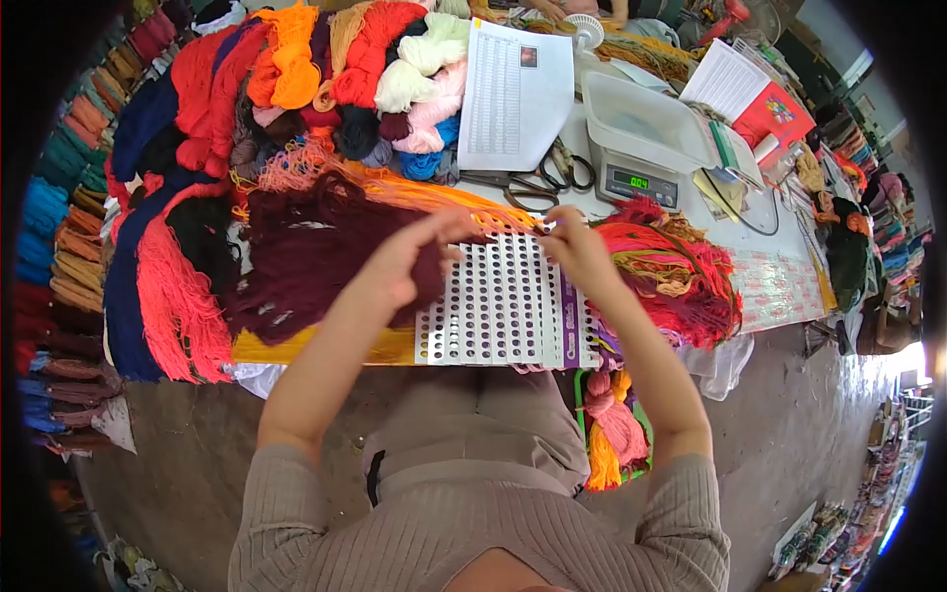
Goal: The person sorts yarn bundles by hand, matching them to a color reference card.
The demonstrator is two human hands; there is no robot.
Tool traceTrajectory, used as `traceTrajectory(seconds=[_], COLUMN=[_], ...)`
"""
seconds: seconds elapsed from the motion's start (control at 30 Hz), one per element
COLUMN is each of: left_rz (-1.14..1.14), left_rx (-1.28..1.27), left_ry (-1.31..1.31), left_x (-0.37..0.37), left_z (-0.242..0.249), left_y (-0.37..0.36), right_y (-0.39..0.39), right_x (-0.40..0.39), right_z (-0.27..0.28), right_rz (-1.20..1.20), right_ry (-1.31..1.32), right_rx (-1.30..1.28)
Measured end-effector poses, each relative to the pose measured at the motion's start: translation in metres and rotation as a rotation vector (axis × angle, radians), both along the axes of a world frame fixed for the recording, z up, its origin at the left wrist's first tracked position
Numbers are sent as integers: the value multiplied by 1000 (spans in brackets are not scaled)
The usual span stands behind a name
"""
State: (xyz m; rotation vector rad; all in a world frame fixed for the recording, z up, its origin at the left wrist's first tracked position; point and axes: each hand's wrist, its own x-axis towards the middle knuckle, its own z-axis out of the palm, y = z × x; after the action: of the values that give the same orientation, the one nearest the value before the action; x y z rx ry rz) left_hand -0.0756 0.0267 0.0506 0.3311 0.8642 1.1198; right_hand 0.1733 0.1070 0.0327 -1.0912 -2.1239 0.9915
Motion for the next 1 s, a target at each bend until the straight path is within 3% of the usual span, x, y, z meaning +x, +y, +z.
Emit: traceTrajectory(seconds=[0.1, 0.27, 0.4, 0.47, 0.57, 0.7, 0.77, 0.8, 0.87, 0.97, 1.0], left_rz=[-159, -166, -217, -273, -229, -226, -261, -267, -267, -593, -486], left_rx=[-136, -235, -181, -40, -5, -22, 11, 3, -16, -8, 172], left_ry=[-51, 146, 201, 488, 510, 611, 630, 676, 717, 1431, 1500], left_x=[20, 41, 46, 50, 49, 51, 52, 53, 51, 41, 31], left_z=[-23, -28, -30, -31, -60, -65, -68, -70, -77, -75, -79], left_y=[8, 21, 32, 33, 49, 64, 69, 70, 69, 63, 52], right_y=[9, 8, 5, 5, 7, 24, 36, 42, 36, 18, 17], right_x=[-28, -29, -27, -26, -26, -28, -30, -29, -31, -35, -36], right_z=[-34, -56, -50, -50, -48, -55, -57, -56, -61, -48, -48], right_rz=[-19, -134, -160, -159, -98, -92, 31, 76, -33, -107, -99], right_ry=[-11, -70, -22, -30, -40, -84, -6, -87, -68, -308, -349], right_rx=[-169, 0, -16, 9, -14, -132, -419, -444, -302, -39, -61])
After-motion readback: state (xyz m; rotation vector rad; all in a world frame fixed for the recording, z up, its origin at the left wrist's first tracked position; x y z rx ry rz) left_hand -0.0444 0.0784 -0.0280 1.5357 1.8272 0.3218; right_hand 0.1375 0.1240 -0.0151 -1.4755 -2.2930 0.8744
